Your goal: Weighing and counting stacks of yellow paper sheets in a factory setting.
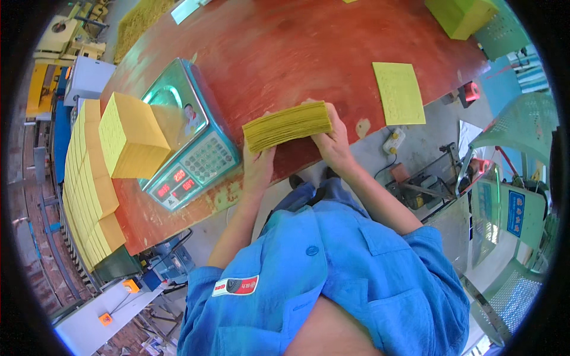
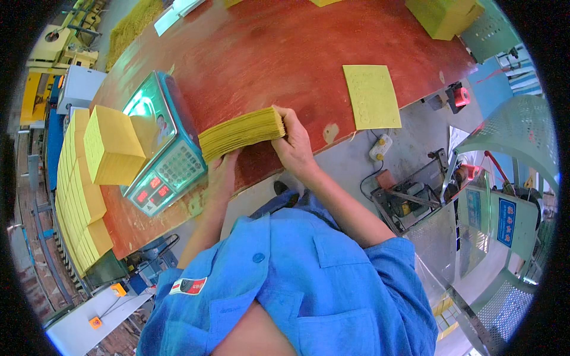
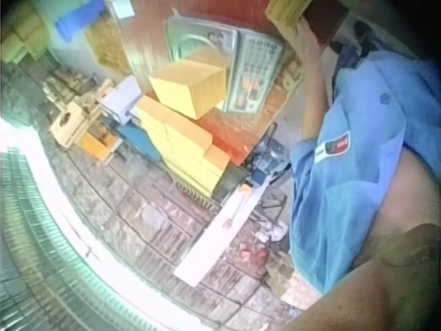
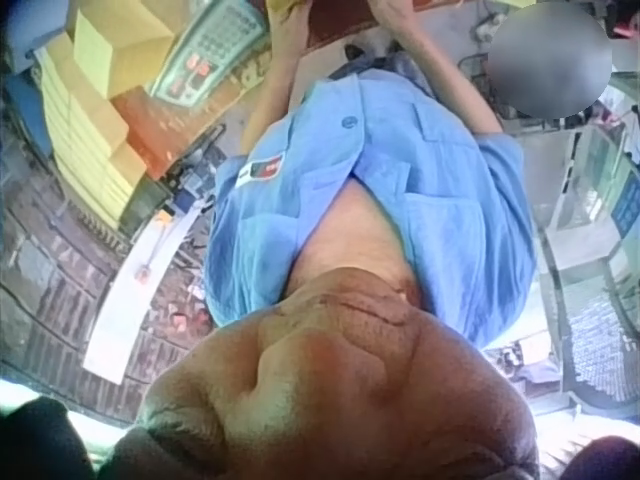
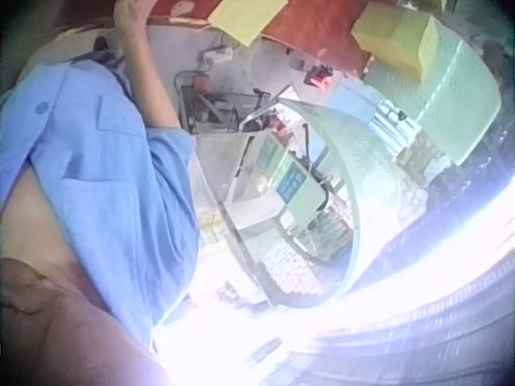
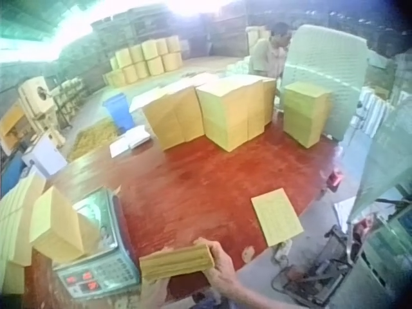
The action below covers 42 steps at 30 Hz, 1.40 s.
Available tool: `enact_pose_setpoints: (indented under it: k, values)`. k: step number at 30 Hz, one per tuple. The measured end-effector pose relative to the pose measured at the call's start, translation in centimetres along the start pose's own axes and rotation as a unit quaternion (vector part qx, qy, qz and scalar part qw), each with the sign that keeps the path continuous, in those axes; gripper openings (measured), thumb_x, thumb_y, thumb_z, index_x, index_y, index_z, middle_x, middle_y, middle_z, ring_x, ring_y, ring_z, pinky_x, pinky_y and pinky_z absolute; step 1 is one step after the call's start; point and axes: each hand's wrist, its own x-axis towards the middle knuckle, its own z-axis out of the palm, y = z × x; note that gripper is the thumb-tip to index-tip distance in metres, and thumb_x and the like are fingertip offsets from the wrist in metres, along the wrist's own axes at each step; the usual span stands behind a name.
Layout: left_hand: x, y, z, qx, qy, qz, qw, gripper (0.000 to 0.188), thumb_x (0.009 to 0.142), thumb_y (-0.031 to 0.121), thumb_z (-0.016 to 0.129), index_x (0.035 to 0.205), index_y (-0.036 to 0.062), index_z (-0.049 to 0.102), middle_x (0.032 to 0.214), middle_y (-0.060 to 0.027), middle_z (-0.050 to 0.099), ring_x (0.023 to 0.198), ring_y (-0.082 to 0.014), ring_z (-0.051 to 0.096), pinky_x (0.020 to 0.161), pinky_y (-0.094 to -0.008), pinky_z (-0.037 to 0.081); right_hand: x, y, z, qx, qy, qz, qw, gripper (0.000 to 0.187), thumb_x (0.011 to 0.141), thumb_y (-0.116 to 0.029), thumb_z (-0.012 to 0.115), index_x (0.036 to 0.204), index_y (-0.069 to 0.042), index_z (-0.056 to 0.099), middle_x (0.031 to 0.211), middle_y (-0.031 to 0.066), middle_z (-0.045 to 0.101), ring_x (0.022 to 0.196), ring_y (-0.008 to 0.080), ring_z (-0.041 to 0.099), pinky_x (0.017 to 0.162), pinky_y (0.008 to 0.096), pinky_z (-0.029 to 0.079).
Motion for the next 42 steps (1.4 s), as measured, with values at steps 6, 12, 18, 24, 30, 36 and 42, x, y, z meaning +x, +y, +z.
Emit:
enact_pose_setpoints:
  k: [6, 12, 18, 24, 30, 36, 42]
  values:
    - [1.1, 2.0, -2.2, -0.125, -0.028, -0.126, 0.984, 0.040, 0.092, 0.006, 0.058, 0.131, -0.0011, 0.049, 0.125, -0.0093, 0.059, 0.116, -0.0206, 0.056, 0.100, -0.0346, 0.044, 1.4, -4.2, -2.3, -0.053, -0.084, 0.032, 0.995, 0.046, 0.084, -0.007, 0.063, 0.127, 0.000, 0.049, 0.110, 0.0178, 0.065, 0.101, 0.0255, 0.065, 0.088, 0.0363, 0.051]
    - [3.8, -0.9, -1.9, -0.141, -0.019, -0.218, 0.965, 0.036, 0.093, 0.008, 0.057, 0.127, -0.0030, 0.052, 0.123, -0.0117, 0.061, 0.114, -0.0209, 0.058, 0.100, -0.0344, 0.044, 1.1, -6.8, -10.0, -0.214, 0.156, -0.020, 0.964, 0.045, 0.084, -0.015, 0.069, 0.124, -0.004, 0.054, 0.106, 0.0136, 0.063, 0.092, 0.0232, 0.063, 0.083, 0.0373, 0.051]
    - [2.9, 0.9, -0.5, 0.129, 0.064, -0.128, 0.981, 0.038, 0.088, 0.010, 0.062, 0.122, -0.0052, 0.053, 0.116, -0.0165, 0.063, 0.107, -0.0212, 0.060, 0.092, -0.0336, 0.048, -0.7, 0.2, -23.4, -0.341, 0.255, 0.118, 0.897, 0.046, 0.089, -0.028, 0.067, 0.125, -0.003, 0.056, 0.112, 0.0170, 0.064, 0.104, 0.0267, 0.064, 0.091, 0.0363, 0.047]
    - [-0.8, 4.0, 3.1, 0.390, 0.128, 0.173, 0.896, 0.052, 0.080, 0.008, 0.068, 0.129, 0.0004, 0.051, 0.118, -0.0202, 0.057, 0.107, -0.0348, 0.059, 0.093, -0.0387, 0.048, -2.0, 0.9, -26.8, -0.168, 0.176, 0.171, 0.955, 0.017, 0.090, -0.006, 0.063, 0.105, 0.003, 0.061, 0.090, 0.0033, 0.060, 0.076, 0.0088, 0.054, 0.064, 0.0233, 0.045]
    - [-6.8, 7.4, 0.6, 0.182, -0.028, -0.003, 0.983, 0.040, 0.086, 0.003, 0.064, 0.125, -0.0003, 0.057, 0.114, -0.0132, 0.062, 0.105, -0.0226, 0.062, 0.090, -0.0314, 0.051, -1.1, -11.9, -14.2, -0.321, 0.094, -0.052, 0.941, 0.009, 0.089, 0.002, 0.060, 0.099, 0.003, 0.060, 0.085, 0.0017, 0.058, 0.075, 0.0073, 0.049, 0.068, 0.0214, 0.042]
    - [-6.4, 11.4, -5.9, -0.240, 0.058, 0.049, 0.968, 0.032, 0.093, 0.010, 0.063, 0.123, -0.0003, 0.060, 0.109, -0.0073, 0.066, 0.096, -0.0145, 0.064, 0.079, -0.0293, 0.055, 0.7, -18.3, 2.0, -0.129, -0.090, -0.144, 0.977, 0.011, 0.087, 0.006, 0.060, 0.097, 0.002, 0.060, 0.087, 0.0020, 0.058, 0.077, 0.0062, 0.052, 0.069, 0.0203, 0.042]
    - [-6.6, 17.9, -19.0, -0.130, 0.154, 0.061, 0.978, 0.019, 0.093, 0.015, 0.062, 0.103, 0.0000, 0.067, 0.087, -0.0060, 0.069, 0.072, -0.0121, 0.064, 0.063, -0.0256, 0.053, 2.7, -19.0, 18.8, 0.019, -0.203, -0.074, 0.976, 0.006, 0.090, 0.000, 0.062, 0.095, 0.001, 0.059, 0.080, -0.0006, 0.058, 0.073, 0.0036, 0.053, 0.064, 0.0204, 0.044]
